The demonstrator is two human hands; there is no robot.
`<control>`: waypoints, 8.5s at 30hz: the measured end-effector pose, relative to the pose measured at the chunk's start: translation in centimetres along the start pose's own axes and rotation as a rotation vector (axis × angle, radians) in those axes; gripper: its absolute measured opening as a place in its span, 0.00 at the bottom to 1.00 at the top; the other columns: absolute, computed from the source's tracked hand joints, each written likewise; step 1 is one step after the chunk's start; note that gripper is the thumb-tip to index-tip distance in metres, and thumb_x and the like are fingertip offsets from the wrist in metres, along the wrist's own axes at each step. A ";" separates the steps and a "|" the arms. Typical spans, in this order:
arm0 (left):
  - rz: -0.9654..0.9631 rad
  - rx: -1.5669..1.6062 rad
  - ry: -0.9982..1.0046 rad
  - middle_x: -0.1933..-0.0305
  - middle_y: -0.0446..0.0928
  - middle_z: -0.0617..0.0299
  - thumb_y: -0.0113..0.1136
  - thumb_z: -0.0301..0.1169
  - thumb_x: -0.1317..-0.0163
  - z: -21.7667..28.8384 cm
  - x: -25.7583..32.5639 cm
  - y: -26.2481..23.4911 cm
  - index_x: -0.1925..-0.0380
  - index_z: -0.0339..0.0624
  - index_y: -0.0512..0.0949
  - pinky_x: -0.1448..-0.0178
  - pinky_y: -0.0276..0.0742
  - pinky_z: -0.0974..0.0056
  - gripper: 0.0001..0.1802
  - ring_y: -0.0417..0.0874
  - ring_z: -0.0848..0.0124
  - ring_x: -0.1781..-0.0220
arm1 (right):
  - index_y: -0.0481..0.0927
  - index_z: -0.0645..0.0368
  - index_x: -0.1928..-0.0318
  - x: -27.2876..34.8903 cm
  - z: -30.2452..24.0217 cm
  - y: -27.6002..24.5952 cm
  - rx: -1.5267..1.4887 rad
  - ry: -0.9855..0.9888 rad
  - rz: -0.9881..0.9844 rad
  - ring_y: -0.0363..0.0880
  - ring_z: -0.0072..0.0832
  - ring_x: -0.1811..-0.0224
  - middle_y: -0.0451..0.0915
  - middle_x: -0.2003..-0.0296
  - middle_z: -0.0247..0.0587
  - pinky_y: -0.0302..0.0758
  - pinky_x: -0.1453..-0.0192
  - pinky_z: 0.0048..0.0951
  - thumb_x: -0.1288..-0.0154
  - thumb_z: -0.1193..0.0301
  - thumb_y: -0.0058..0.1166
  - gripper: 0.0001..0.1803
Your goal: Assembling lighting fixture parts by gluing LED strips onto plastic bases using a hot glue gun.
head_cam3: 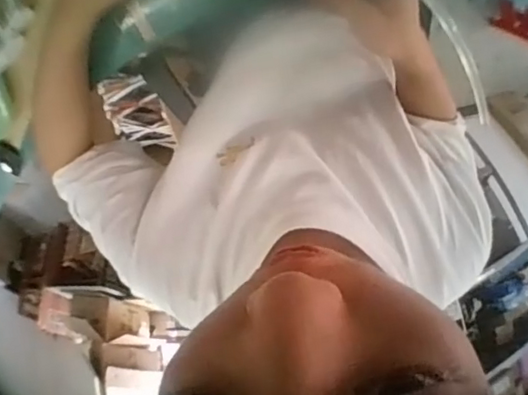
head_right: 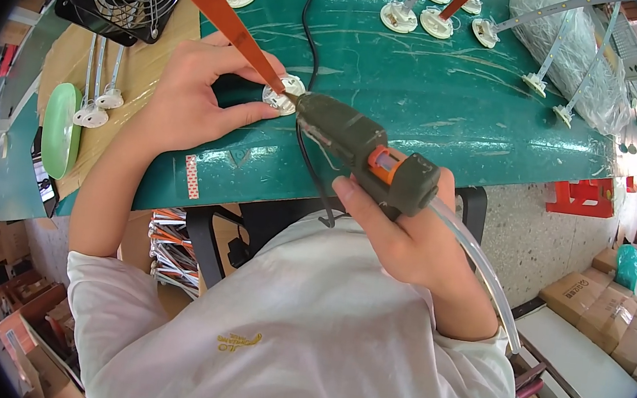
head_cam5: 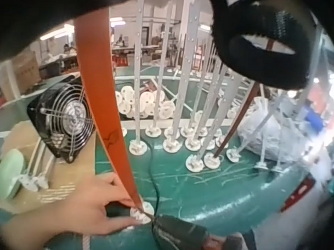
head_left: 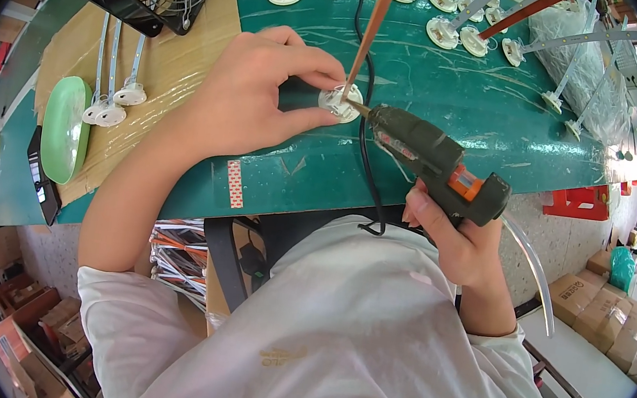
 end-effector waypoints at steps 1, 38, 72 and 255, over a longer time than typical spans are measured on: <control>-0.007 -0.001 -0.010 0.63 0.88 0.62 0.78 0.26 0.56 -0.1 0.0 0.0 0.57 0.44 0.84 0.56 0.79 0.61 0.22 0.82 0.64 0.62 | 0.78 0.68 0.58 -0.1 0.1 -0.1 -0.022 -0.018 0.024 0.80 0.22 0.67 0.81 0.68 0.38 0.78 0.63 0.24 0.28 0.78 0.56 0.04; -0.050 -0.092 -0.122 0.53 0.87 0.57 0.81 0.29 0.57 0.4 -0.5 0.7 0.48 0.43 0.83 0.46 0.82 0.60 0.31 0.88 0.59 0.53 | 0.79 0.67 0.66 -0.7 -2.0 -0.5 0.000 -0.219 0.122 0.70 0.43 0.80 0.74 0.79 0.47 0.66 0.74 0.38 0.35 0.73 0.63 0.09; -0.133 0.092 -0.129 0.29 0.74 0.57 0.75 0.20 0.50 0.1 -0.5 1.1 0.52 0.38 0.83 0.35 0.75 0.57 0.23 0.85 0.62 0.41 | 0.80 0.67 0.64 -1.1 -1.0 -0.2 -0.102 -0.191 0.056 0.69 0.39 0.80 0.73 0.80 0.46 0.65 0.73 0.38 0.34 0.72 0.62 0.09; 0.118 -0.180 0.050 0.60 0.84 0.53 0.77 0.31 0.50 3.0 -1.0 -3.9 0.60 0.37 0.86 0.50 0.81 0.56 0.18 0.84 0.54 0.60 | 0.85 0.63 0.67 -8.7 -13.7 -1.0 0.480 -0.626 0.186 0.86 0.42 0.72 0.85 0.76 0.46 0.80 0.65 0.36 0.36 0.69 0.63 0.09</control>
Point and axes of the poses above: each hand's wrist, its own x-axis away from the middle knuckle, its own y-axis out of the palm, z = x × y, the point moved 8 cm from there along -x, towards the middle knuckle
